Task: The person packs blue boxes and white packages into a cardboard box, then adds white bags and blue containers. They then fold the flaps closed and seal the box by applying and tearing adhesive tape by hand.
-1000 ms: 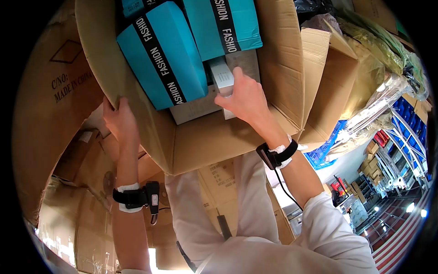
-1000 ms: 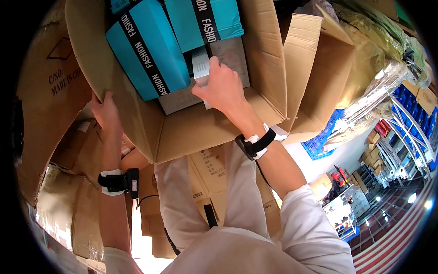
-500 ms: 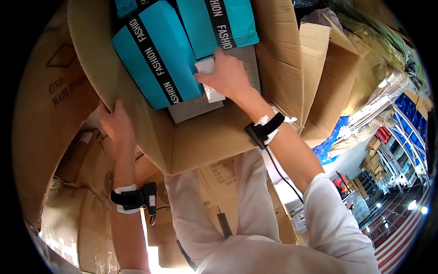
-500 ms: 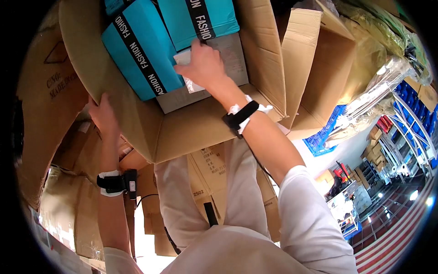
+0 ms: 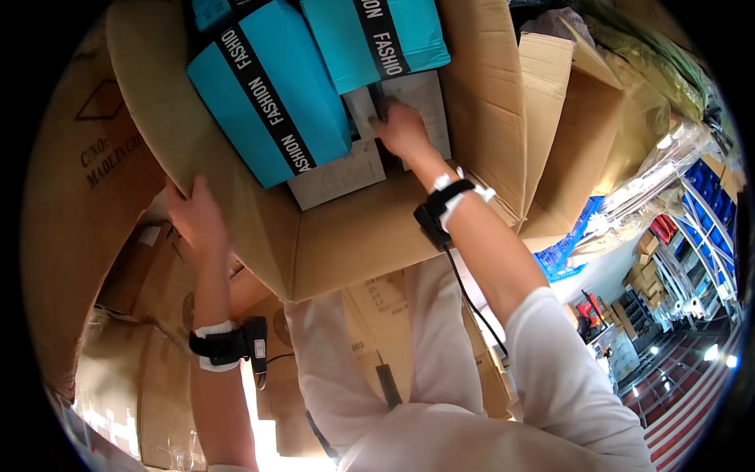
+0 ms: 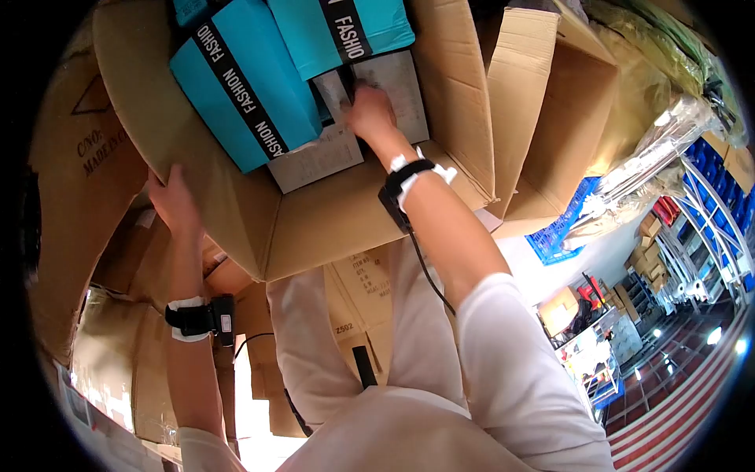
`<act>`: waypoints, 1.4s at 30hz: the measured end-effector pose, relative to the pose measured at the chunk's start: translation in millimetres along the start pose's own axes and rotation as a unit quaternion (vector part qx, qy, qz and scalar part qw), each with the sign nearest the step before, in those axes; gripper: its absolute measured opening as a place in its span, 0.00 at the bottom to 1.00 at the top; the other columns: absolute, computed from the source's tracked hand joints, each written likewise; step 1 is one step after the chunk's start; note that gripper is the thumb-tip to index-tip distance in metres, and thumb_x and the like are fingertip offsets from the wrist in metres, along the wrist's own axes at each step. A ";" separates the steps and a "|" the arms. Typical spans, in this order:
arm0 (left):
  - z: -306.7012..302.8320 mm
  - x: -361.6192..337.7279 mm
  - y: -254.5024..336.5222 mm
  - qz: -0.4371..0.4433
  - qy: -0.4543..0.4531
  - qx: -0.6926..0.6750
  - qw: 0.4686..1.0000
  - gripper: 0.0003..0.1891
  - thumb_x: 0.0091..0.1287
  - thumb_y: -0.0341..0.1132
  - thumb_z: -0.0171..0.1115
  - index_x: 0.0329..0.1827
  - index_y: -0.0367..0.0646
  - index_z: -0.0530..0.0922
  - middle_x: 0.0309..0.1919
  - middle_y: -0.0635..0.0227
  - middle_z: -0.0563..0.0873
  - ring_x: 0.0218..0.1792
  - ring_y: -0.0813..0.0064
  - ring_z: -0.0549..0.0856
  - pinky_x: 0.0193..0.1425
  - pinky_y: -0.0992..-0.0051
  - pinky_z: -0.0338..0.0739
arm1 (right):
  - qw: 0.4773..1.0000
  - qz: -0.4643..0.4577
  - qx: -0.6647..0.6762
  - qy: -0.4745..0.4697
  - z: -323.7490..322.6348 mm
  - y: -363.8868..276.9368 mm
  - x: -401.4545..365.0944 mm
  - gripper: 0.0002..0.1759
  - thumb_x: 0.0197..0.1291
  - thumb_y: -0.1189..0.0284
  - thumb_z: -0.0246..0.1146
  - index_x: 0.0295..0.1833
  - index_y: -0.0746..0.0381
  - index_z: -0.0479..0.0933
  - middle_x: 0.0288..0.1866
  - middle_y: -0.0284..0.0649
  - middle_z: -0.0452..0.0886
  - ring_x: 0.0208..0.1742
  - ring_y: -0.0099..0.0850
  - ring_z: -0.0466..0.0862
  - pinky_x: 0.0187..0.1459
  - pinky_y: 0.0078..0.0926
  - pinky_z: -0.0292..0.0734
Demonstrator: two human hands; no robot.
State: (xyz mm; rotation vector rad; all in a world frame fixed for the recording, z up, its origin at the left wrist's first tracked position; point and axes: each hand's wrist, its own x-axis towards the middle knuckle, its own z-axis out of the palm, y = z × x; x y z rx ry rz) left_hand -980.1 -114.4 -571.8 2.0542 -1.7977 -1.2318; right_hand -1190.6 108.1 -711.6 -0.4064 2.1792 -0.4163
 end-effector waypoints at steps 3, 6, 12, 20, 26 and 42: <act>2.0 2.7 1.6 -0.006 0.003 -0.030 1.000 0.29 0.70 0.34 0.58 0.74 0.35 0.71 0.65 0.56 0.82 0.61 0.61 0.83 0.66 0.65 0.76 | 0.994 0.073 -0.059 -0.061 -15.5 -1.1 11.4 0.38 0.61 0.50 0.70 0.67 0.66 0.75 0.57 0.58 0.85 0.56 0.54 0.86 0.58 0.47 0.80; 0.6 -2.6 3.8 -0.014 -0.002 -0.025 1.000 0.29 0.70 0.33 0.57 0.74 0.34 0.72 0.65 0.57 0.81 0.61 0.61 0.82 0.66 0.65 0.75 | 0.999 -0.040 0.002 -0.014 3.9 19.1 15.9 0.38 0.64 0.46 0.66 0.68 0.66 0.75 0.59 0.58 0.85 0.58 0.54 0.85 0.59 0.47 0.80; 0.9 -1.3 3.0 -0.007 -0.007 -0.024 1.000 0.28 0.69 0.33 0.57 0.73 0.34 0.73 0.65 0.57 0.81 0.61 0.62 0.82 0.66 0.64 0.75 | 0.999 -0.006 0.041 -0.027 39.0 15.2 15.8 0.37 0.72 0.45 0.57 0.70 0.66 0.75 0.64 0.63 0.80 0.65 0.60 0.79 0.66 0.50 0.74; 2.4 -3.7 8.1 -0.039 0.007 -0.017 0.999 0.28 0.69 0.33 0.57 0.73 0.36 0.73 0.65 0.58 0.82 0.61 0.62 0.82 0.66 0.64 0.75 | 0.999 -0.024 -0.022 -0.038 42.4 43.9 28.1 0.28 0.74 0.52 0.56 0.61 0.66 0.80 0.58 0.61 0.84 0.60 0.61 0.82 0.61 0.51 0.78; 3.7 -7.7 11.8 -0.019 0.005 0.005 1.000 0.28 0.70 0.33 0.55 0.75 0.38 0.71 0.65 0.59 0.82 0.61 0.61 0.83 0.66 0.64 0.76 | 0.987 0.002 -0.156 0.043 53.5 5.9 26.6 0.18 0.73 0.59 0.58 0.54 0.58 0.85 0.57 0.54 0.86 0.57 0.56 0.85 0.56 0.49 0.82; 3.0 -1.4 5.0 -0.017 0.001 -0.039 0.999 0.28 0.70 0.33 0.56 0.75 0.37 0.72 0.63 0.56 0.83 0.60 0.61 0.83 0.64 0.64 0.77 | 0.990 -0.043 -0.116 -0.072 28.0 21.6 8.6 0.22 0.67 0.64 0.59 0.61 0.65 0.78 0.56 0.59 0.85 0.58 0.59 0.84 0.60 0.52 0.80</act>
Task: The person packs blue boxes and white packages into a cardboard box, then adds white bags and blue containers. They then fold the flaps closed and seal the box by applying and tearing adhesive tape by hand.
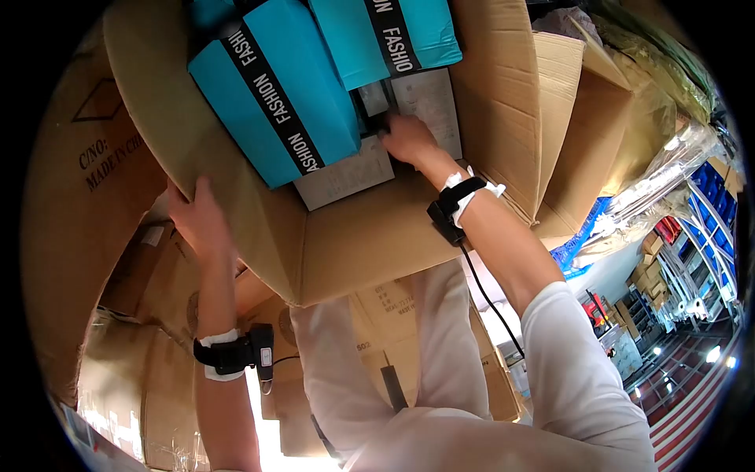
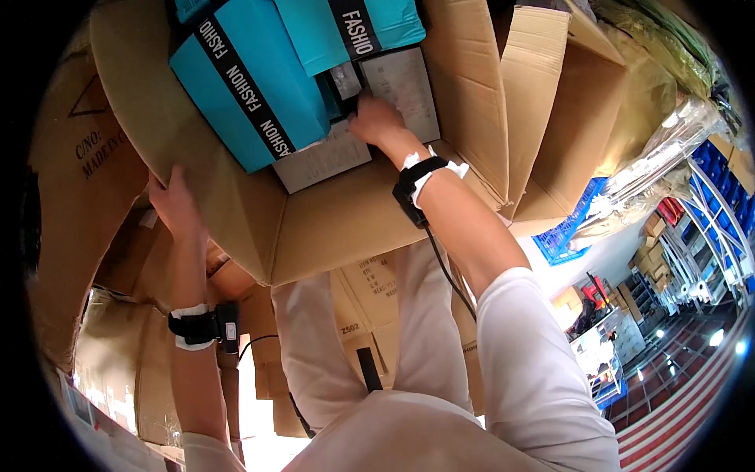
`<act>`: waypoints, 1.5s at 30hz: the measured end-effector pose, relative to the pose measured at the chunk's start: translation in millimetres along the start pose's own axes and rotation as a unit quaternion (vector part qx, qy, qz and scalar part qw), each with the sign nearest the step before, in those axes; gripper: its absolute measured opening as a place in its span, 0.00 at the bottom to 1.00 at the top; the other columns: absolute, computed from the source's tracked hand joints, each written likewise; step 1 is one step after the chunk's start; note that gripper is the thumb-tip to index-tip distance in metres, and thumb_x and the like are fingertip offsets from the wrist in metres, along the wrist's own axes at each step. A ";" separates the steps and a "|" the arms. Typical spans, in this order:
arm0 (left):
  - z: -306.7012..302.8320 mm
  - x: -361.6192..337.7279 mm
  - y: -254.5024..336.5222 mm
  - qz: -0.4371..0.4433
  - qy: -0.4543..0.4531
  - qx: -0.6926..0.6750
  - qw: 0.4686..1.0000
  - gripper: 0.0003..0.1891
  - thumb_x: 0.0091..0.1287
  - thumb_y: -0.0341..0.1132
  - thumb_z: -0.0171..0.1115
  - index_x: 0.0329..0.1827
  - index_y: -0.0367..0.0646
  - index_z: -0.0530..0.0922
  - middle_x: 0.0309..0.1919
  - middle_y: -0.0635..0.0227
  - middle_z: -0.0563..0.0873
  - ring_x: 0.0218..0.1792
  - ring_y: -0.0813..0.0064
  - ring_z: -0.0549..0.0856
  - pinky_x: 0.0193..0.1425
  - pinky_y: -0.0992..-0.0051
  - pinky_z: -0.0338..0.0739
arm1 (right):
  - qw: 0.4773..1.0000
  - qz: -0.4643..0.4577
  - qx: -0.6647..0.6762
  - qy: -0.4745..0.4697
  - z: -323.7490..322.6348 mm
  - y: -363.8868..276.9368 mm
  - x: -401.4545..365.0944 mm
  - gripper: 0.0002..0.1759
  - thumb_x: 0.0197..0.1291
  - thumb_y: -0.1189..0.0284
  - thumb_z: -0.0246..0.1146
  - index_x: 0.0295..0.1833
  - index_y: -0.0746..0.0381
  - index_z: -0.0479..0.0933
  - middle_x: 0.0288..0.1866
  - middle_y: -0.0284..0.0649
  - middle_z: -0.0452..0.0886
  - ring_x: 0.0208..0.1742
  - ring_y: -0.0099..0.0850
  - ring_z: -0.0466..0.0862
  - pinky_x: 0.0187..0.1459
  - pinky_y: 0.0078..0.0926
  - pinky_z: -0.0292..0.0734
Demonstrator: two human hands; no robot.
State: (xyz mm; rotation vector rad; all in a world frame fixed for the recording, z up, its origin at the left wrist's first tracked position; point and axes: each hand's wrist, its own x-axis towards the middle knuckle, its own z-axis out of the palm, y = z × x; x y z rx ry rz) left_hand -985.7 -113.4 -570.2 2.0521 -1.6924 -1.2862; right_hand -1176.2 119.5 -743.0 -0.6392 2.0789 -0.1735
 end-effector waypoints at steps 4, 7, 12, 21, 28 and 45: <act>0.8 -4.3 3.9 0.003 -0.011 0.003 1.000 0.28 0.70 0.33 0.56 0.74 0.36 0.72 0.64 0.57 0.83 0.59 0.61 0.84 0.64 0.64 0.77 | 1.000 -0.009 -0.027 -0.001 9.3 -5.5 22.3 0.23 0.67 0.64 0.59 0.63 0.65 0.77 0.58 0.59 0.84 0.59 0.58 0.84 0.61 0.51 0.80; -0.3 4.6 -7.7 0.013 -0.012 -0.019 1.000 0.28 0.70 0.32 0.56 0.74 0.36 0.72 0.63 0.56 0.83 0.59 0.61 0.84 0.64 0.64 0.78 | 0.998 -0.004 -0.064 -0.026 11.3 -15.5 49.6 0.23 0.68 0.63 0.58 0.61 0.65 0.80 0.62 0.56 0.84 0.60 0.56 0.84 0.62 0.48 0.80; 2.3 1.0 -2.8 0.022 -0.009 -0.012 1.000 0.28 0.70 0.33 0.56 0.74 0.35 0.72 0.63 0.56 0.83 0.59 0.61 0.84 0.63 0.63 0.78 | 0.976 -0.005 -0.039 -0.212 -52.9 -40.0 27.0 0.25 0.65 0.61 0.57 0.53 0.71 0.84 0.54 0.58 0.87 0.55 0.54 0.87 0.56 0.46 0.81; 1.3 1.6 -0.1 -0.017 0.017 0.023 0.999 0.27 0.70 0.34 0.56 0.73 0.38 0.73 0.62 0.55 0.85 0.59 0.59 0.85 0.63 0.62 0.79 | 0.988 0.020 -0.087 -0.127 -30.5 58.8 -2.8 0.28 0.62 0.64 0.61 0.68 0.60 0.76 0.72 0.54 0.74 0.70 0.55 0.76 0.68 0.45 0.75; -3.3 0.2 2.5 0.033 0.011 0.087 0.996 0.24 0.69 0.33 0.56 0.68 0.39 0.76 0.58 0.51 0.87 0.57 0.54 0.87 0.62 0.59 0.80 | 0.983 -0.028 -0.121 -0.136 -49.5 32.7 -18.0 0.24 0.60 0.67 0.63 0.61 0.64 0.80 0.62 0.58 0.82 0.65 0.54 0.80 0.66 0.44 0.76; -18.6 7.5 -10.4 0.102 -0.080 0.183 0.975 0.25 0.68 0.36 0.55 0.69 0.44 0.76 0.52 0.47 0.88 0.48 0.41 0.87 0.54 0.47 0.82 | 0.932 0.179 -0.010 0.316 -154.6 -8.5 -161.5 0.40 0.63 0.67 0.66 0.77 0.68 0.59 0.76 0.61 0.63 0.66 0.59 0.76 0.67 0.50 0.74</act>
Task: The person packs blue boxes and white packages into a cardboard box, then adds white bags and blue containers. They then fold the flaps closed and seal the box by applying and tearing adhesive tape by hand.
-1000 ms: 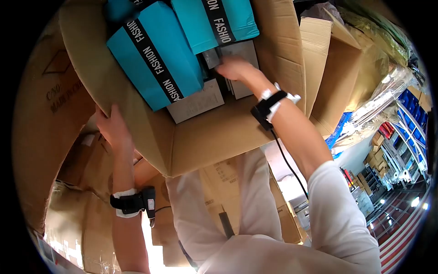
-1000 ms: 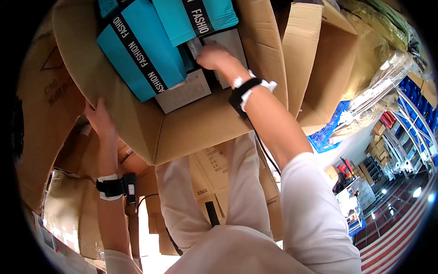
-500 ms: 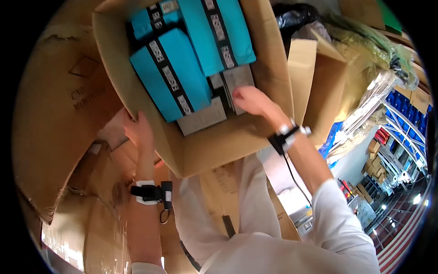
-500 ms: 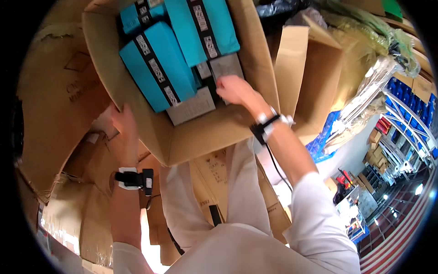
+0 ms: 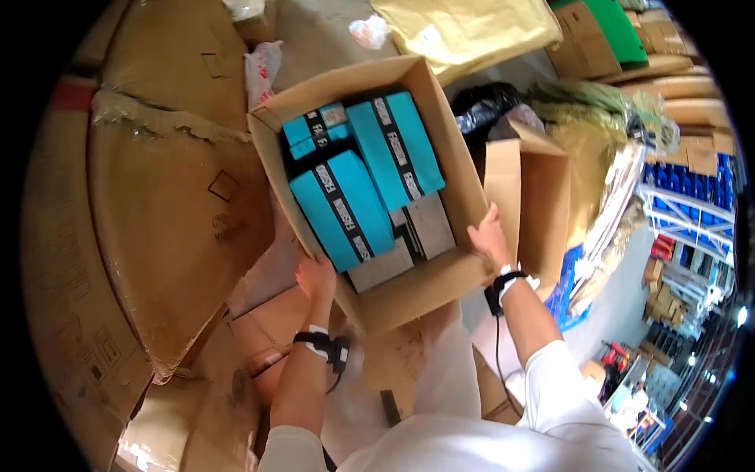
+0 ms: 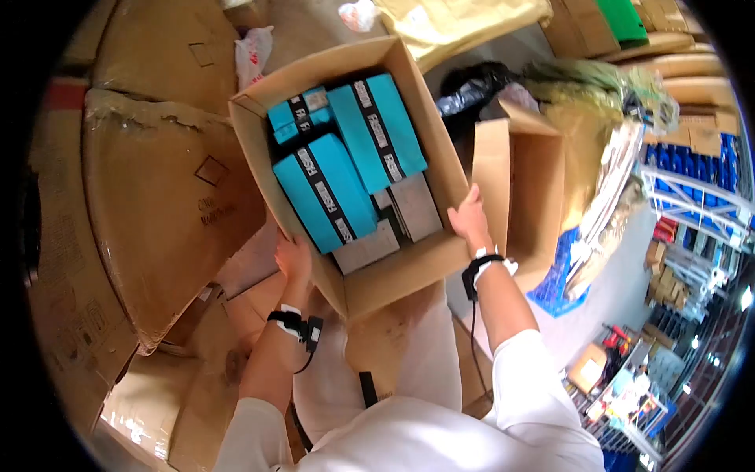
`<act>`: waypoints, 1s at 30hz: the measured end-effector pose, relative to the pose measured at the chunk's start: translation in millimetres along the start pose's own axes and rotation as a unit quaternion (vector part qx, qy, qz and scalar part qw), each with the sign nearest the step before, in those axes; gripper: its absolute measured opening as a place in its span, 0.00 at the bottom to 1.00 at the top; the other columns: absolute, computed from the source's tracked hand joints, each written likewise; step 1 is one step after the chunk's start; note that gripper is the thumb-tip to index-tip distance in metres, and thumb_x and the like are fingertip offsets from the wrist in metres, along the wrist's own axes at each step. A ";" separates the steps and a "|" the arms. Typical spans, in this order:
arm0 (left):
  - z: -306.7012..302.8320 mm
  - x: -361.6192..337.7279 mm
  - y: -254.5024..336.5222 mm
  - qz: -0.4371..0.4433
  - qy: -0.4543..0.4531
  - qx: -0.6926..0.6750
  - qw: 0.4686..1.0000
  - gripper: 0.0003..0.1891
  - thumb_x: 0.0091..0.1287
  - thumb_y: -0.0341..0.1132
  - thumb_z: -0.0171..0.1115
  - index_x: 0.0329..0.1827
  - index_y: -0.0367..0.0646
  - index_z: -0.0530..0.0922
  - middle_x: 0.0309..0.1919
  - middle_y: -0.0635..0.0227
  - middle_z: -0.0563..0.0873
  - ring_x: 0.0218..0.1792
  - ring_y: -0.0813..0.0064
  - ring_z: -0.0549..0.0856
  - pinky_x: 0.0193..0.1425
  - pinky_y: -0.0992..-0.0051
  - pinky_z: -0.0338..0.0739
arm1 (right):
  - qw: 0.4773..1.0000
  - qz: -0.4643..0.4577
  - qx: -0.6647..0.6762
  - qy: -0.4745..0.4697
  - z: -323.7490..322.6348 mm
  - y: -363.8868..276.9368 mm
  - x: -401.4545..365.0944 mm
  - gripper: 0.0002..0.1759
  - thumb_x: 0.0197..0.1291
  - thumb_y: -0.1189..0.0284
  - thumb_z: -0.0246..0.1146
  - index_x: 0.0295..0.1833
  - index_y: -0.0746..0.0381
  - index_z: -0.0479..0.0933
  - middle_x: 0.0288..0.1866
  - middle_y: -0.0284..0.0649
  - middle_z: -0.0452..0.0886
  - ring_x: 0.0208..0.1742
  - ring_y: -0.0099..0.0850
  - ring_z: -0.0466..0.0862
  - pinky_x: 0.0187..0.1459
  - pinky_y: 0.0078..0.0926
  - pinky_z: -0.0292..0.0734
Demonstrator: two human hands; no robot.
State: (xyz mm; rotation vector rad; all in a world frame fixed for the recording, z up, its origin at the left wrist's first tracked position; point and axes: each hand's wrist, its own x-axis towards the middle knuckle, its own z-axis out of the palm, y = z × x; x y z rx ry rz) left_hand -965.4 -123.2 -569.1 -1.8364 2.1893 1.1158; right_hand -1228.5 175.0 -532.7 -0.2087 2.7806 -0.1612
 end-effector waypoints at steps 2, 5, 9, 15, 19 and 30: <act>-1.3 -6.4 8.3 -0.030 0.012 -0.001 0.999 0.25 0.68 0.36 0.55 0.69 0.43 0.76 0.52 0.46 0.88 0.49 0.41 0.87 0.54 0.47 0.81 | 0.983 -0.111 -0.081 0.122 -0.7 -12.4 1.3 0.38 0.63 0.69 0.65 0.76 0.68 0.60 0.75 0.61 0.63 0.63 0.58 0.78 0.66 0.50 0.76; 2.8 -5.7 21.3 -0.037 0.030 -0.022 0.999 0.25 0.68 0.36 0.55 0.69 0.42 0.76 0.52 0.45 0.88 0.49 0.40 0.87 0.54 0.46 0.81 | 0.974 -0.112 0.195 0.040 -2.6 -64.4 -10.5 0.34 0.66 0.67 0.64 0.75 0.64 0.64 0.73 0.53 0.69 0.67 0.49 0.75 0.65 0.45 0.76; 11.0 -2.8 11.2 -0.017 0.046 0.014 0.999 0.24 0.67 0.35 0.56 0.67 0.42 0.76 0.52 0.46 0.88 0.49 0.39 0.86 0.53 0.47 0.80 | 0.776 0.219 0.541 -0.239 79.2 -108.6 -6.0 0.26 0.73 0.61 0.60 0.71 0.60 0.70 0.66 0.44 0.76 0.61 0.36 0.80 0.57 0.37 0.80; 15.3 2.3 -6.3 -0.007 0.048 0.003 0.999 0.21 0.67 0.34 0.57 0.63 0.37 0.78 0.50 0.43 0.88 0.49 0.38 0.86 0.54 0.48 0.80 | 0.727 0.304 0.569 -0.236 147.6 -132.7 62.2 0.22 0.74 0.58 0.59 0.65 0.59 0.75 0.55 0.38 0.83 0.50 0.33 0.84 0.51 0.33 0.81; 18.1 7.7 -8.8 -0.004 0.055 -0.027 0.998 0.20 0.67 0.33 0.58 0.60 0.30 0.78 0.50 0.41 0.88 0.50 0.40 0.86 0.55 0.50 0.79 | 0.803 0.165 0.461 -0.339 121.3 -97.4 68.6 0.18 0.71 0.61 0.62 0.56 0.63 0.79 0.46 0.34 0.84 0.42 0.27 0.83 0.43 0.26 0.80; 19.4 9.3 -26.6 0.020 0.046 0.016 0.999 0.23 0.69 0.31 0.61 0.65 0.27 0.74 0.58 0.39 0.83 0.58 0.38 0.82 0.63 0.53 0.76 | 0.979 -0.106 0.149 -0.089 -24.9 24.9 34.2 0.39 0.61 0.61 0.71 0.73 0.68 0.67 0.68 0.58 0.76 0.68 0.53 0.77 0.68 0.44 0.75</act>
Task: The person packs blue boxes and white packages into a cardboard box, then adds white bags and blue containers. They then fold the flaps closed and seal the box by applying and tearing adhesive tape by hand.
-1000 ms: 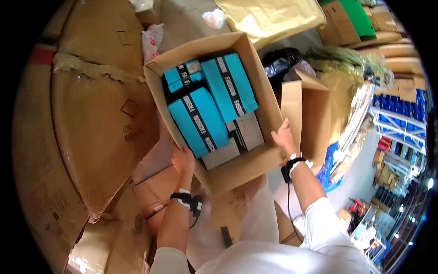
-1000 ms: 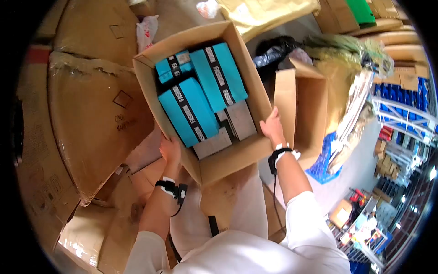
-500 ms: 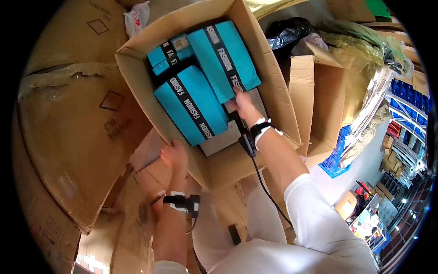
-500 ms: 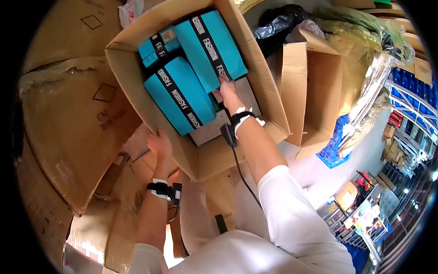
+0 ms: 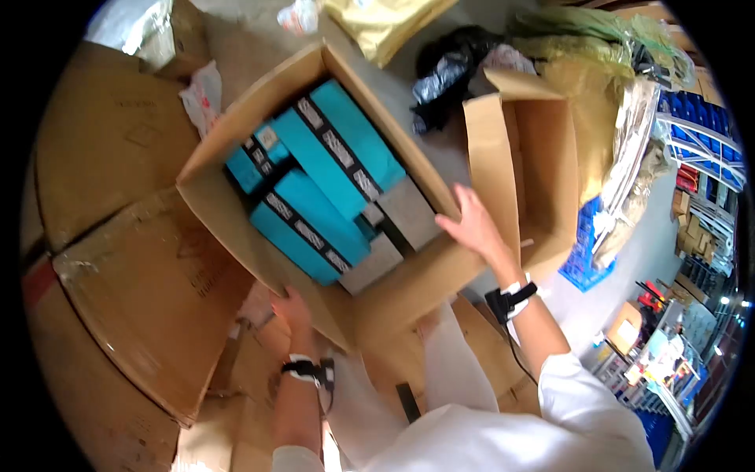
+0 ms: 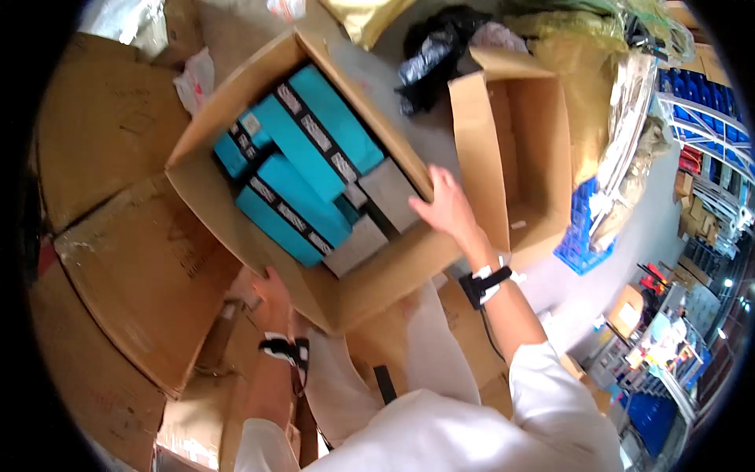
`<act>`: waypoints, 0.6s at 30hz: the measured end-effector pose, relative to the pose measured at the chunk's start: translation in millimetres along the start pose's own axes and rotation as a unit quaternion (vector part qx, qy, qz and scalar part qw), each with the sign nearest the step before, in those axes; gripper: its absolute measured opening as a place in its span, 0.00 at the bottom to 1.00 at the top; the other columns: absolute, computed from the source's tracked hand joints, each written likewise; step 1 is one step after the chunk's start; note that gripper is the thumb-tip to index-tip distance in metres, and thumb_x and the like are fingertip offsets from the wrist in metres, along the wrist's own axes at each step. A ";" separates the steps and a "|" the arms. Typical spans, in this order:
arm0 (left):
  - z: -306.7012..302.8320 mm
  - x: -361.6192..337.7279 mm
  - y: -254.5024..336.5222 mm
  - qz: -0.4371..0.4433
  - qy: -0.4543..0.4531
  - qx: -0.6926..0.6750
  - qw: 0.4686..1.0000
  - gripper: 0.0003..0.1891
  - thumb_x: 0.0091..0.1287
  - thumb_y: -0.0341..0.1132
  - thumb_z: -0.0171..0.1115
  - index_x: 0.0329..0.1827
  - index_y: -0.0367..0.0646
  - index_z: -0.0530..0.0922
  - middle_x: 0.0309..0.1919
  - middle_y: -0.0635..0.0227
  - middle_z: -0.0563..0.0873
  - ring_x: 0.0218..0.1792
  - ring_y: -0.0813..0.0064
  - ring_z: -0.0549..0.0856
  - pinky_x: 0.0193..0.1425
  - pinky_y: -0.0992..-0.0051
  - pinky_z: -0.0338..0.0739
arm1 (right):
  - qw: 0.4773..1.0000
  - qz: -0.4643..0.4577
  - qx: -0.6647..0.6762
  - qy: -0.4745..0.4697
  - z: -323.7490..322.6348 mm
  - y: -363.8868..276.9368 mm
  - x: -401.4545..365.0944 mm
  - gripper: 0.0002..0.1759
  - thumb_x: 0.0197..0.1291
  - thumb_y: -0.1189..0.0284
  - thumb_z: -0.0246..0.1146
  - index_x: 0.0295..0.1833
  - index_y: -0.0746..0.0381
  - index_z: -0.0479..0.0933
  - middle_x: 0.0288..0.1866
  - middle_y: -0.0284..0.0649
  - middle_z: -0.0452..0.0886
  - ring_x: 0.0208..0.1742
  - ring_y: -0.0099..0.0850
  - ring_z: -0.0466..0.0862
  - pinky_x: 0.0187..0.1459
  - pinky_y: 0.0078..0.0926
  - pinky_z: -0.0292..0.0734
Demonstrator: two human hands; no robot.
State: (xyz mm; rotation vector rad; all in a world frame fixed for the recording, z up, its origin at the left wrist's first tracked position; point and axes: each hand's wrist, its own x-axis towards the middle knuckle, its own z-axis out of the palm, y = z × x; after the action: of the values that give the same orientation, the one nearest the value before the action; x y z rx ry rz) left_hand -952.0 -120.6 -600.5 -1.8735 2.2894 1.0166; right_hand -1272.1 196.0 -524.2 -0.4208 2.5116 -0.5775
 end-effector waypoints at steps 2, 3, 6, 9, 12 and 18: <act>2.8 1.4 -2.7 -0.011 -0.008 0.018 1.000 0.26 0.70 0.32 0.61 0.67 0.27 0.71 0.62 0.39 0.81 0.62 0.39 0.80 0.67 0.53 0.74 | 0.995 0.076 -0.003 -0.063 -5.3 -25.4 24.0 0.41 0.62 0.58 0.69 0.74 0.68 0.66 0.70 0.61 0.76 0.70 0.56 0.77 0.69 0.45 0.74; -0.5 -0.1 -3.3 -0.004 -0.021 0.019 1.000 0.27 0.70 0.33 0.61 0.69 0.26 0.69 0.63 0.39 0.80 0.63 0.40 0.79 0.69 0.54 0.73 | 0.995 0.079 0.025 -0.048 -4.3 -37.6 39.3 0.38 0.62 0.58 0.68 0.72 0.67 0.68 0.67 0.62 0.78 0.67 0.56 0.78 0.67 0.46 0.76; -14.6 0.6 22.3 -0.013 -0.077 -0.115 0.990 0.24 0.69 0.34 0.62 0.63 0.25 0.74 0.59 0.39 0.82 0.62 0.45 0.81 0.66 0.56 0.75 | 0.996 0.076 0.039 0.031 18.1 -51.0 79.1 0.29 0.65 0.60 0.66 0.67 0.63 0.74 0.55 0.61 0.85 0.58 0.57 0.84 0.60 0.49 0.79; -31.6 39.3 25.2 -0.033 -0.149 -0.084 0.985 0.20 0.70 0.35 0.62 0.57 0.26 0.79 0.51 0.42 0.87 0.56 0.47 0.85 0.61 0.57 0.78 | 0.990 0.135 -0.001 0.030 22.3 -65.7 93.3 0.23 0.67 0.59 0.65 0.59 0.66 0.82 0.49 0.61 0.86 0.54 0.59 0.85 0.57 0.52 0.80; -61.6 50.6 49.9 -0.092 -0.222 -0.025 0.971 0.18 0.70 0.35 0.61 0.53 0.27 0.81 0.44 0.45 0.90 0.48 0.47 0.88 0.56 0.57 0.80 | 0.991 0.116 -0.056 -0.020 16.9 -68.7 78.3 0.21 0.68 0.60 0.64 0.52 0.69 0.84 0.46 0.64 0.85 0.51 0.61 0.85 0.53 0.54 0.80; -79.8 72.6 71.1 -0.051 -0.193 -0.043 0.979 0.17 0.70 0.36 0.60 0.49 0.28 0.84 0.45 0.41 0.89 0.48 0.45 0.89 0.55 0.57 0.80 | 0.990 0.114 -0.079 -0.010 -5.5 -97.3 81.3 0.20 0.68 0.60 0.64 0.47 0.69 0.84 0.44 0.66 0.85 0.49 0.63 0.85 0.51 0.56 0.81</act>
State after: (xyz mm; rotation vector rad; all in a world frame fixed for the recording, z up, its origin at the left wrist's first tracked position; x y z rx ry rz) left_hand -1004.9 -217.4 -533.3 -1.6235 1.9388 1.3440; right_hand -1324.1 81.4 -507.6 -0.1909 2.5487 -0.2843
